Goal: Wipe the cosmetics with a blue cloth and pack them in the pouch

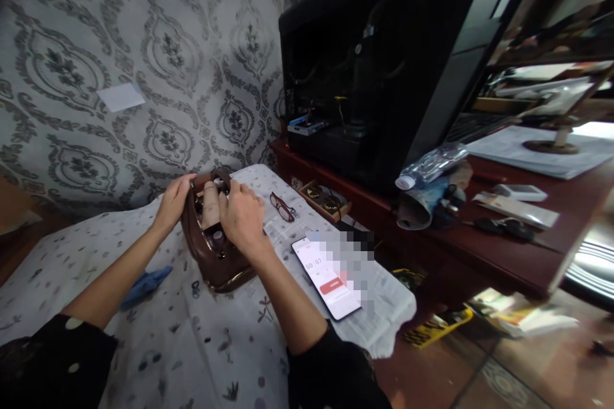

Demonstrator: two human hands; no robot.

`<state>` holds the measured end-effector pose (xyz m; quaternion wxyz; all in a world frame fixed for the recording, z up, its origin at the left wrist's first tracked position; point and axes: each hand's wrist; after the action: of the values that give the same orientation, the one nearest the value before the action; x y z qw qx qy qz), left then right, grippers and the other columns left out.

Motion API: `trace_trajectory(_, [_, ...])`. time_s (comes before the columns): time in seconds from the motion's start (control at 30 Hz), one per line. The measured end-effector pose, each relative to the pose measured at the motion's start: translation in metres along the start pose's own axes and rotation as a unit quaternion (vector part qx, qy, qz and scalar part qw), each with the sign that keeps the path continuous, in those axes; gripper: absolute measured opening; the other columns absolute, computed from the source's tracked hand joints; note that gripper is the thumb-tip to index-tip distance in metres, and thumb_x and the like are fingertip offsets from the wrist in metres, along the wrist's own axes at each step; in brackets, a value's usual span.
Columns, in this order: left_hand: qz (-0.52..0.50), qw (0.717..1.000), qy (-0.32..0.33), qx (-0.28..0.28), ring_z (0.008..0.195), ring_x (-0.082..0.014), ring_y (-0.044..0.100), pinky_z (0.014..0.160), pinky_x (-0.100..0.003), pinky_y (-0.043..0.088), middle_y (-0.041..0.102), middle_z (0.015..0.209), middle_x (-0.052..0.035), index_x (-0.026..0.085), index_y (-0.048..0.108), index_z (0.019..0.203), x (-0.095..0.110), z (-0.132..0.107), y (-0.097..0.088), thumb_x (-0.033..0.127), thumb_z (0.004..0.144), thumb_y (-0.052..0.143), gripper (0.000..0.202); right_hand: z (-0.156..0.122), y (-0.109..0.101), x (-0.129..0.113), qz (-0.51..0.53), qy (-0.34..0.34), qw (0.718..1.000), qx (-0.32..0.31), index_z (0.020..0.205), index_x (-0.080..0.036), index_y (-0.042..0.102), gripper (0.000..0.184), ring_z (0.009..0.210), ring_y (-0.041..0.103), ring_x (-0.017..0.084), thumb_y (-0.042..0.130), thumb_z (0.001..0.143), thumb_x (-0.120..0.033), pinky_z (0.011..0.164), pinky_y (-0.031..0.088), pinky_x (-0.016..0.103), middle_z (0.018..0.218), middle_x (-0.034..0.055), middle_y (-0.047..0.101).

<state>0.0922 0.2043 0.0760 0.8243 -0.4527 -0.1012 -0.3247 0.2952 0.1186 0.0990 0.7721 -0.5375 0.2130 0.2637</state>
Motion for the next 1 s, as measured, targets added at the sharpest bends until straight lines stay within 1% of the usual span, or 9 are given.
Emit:
trace_trajectory(0.17, [0.046,0.991,0.074,-0.098,0.127,-0.0251,0.058,0.115,-0.042,0.039,0.072,0.124,-0.0091,0.02,0.071,0.114,0.002,0.02,-0.007,0.046,0.098,0.034,0.047,-0.005,0.004,0.0,-0.01,-0.017,1.0,0.005,0.137,-0.016,0.058,0.039,0.119,0.064,0.03,0.044,0.104,-0.03,0.098,0.046,0.043,0.128,0.0142,0.069])
trace_trajectory(0.27, [0.066,0.97,0.133,-0.19,0.13,-0.0266,0.055,0.116,-0.042,0.037,0.072,0.125,-0.0085,0.022,0.072,0.11,0.003,0.034,-0.009,0.047,0.097,0.037,0.045,-0.01,0.007,-0.001,-0.027,-0.021,0.999,0.025,0.135,-0.018,0.061,0.038,0.12,0.062,0.031,0.047,0.103,-0.032,0.102,0.043,0.047,0.13,0.0147,0.068])
trace_trajectory(0.37, [0.104,0.943,0.178,-0.261,0.121,-0.0269,0.058,0.11,-0.041,0.041,0.072,0.118,-0.0094,0.023,0.07,0.104,0.006,0.041,-0.008,0.05,0.098,0.034,0.046,-0.017,0.012,-0.002,-0.05,-0.045,0.996,0.056,0.13,-0.021,0.065,0.034,0.125,0.057,0.032,0.049,0.102,-0.031,0.106,0.039,0.052,0.138,0.0162,0.062])
trace_trajectory(0.43, [0.145,0.937,0.181,-0.26,0.111,-0.0269,0.06,0.104,-0.041,0.044,0.071,0.109,-0.0095,0.023,0.068,0.097,0.009,0.041,-0.006,0.049,0.1,0.031,0.046,-0.02,0.017,-0.001,-0.063,-0.064,0.994,0.066,0.125,-0.021,0.068,0.032,0.128,0.054,0.033,0.05,0.101,-0.031,0.107,0.037,0.053,0.144,0.0173,0.058])
trace_trajectory(0.53, [0.193,0.939,0.168,-0.229,0.1,-0.0261,0.061,0.097,-0.041,0.046,0.069,0.102,-0.0087,0.023,0.065,0.092,0.014,0.037,-0.002,0.044,0.101,0.031,0.042,-0.023,0.021,0.001,-0.07,-0.077,0.992,0.067,0.12,-0.019,0.071,0.03,0.128,0.053,0.033,0.051,0.1,-0.031,0.105,0.038,0.052,0.146,0.0183,0.055])
trace_trajectory(0.77, [0.268,0.935,0.146,-0.183,0.1,-0.0275,0.061,0.098,-0.042,0.043,0.068,0.099,-0.0107,0.022,0.066,0.094,0.014,0.032,0.003,0.039,0.101,0.032,0.039,-0.027,0.019,-0.002,-0.079,-0.073,0.993,0.055,0.115,-0.019,0.074,0.031,0.133,0.05,0.034,0.05,0.101,-0.032,0.109,0.037,0.056,0.152,0.0188,0.051])
trace_trajectory(0.87, [0.289,0.927,0.143,-0.191,0.103,-0.027,0.061,0.098,-0.041,0.042,0.068,0.102,-0.0099,0.024,0.067,0.107,0.009,0.038,0.006,0.038,0.101,0.031,0.039,-0.027,0.019,-0.003,-0.078,-0.076,0.993,0.055,0.115,-0.018,0.074,0.033,0.135,0.049,0.033,0.047,0.102,-0.032,0.109,0.037,0.056,0.153,0.0198,0.05])
trace_trajectory(0.93, [0.301,0.919,0.136,-0.216,0.106,-0.0278,0.06,0.099,-0.042,0.042,0.068,0.107,-0.0104,0.025,0.065,0.117,0.006,0.045,0.008,0.038,0.1,0.031,0.04,-0.027,0.02,-0.003,-0.077,-0.072,0.993,0.056,0.115,-0.018,0.073,0.033,0.135,0.049,0.033,0.046,0.102,-0.031,0.11,0.037,0.056,0.153,0.0199,0.05])
trace_trajectory(1.0, [0.306,0.911,0.13,-0.244,0.108,-0.0295,0.059,0.1,-0.043,0.042,0.068,0.111,-0.0123,0.023,0.065,0.118,0.004,0.053,0.011,0.037,0.099,0.032,0.041,-0.028,0.021,-0.003,-0.079,-0.066,0.993,0.057,0.116,-0.017,0.073,0.033,0.135,0.049,0.033,0.046,0.102,-0.03,0.11,0.037,0.055,0.153,0.0194,0.05])
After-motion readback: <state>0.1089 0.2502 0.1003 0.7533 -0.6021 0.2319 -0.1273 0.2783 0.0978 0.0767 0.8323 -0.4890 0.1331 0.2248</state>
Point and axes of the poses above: each hand's wrist, its own z-axis towards the middle knuckle, its own y-axis out of the palm, x = y × z
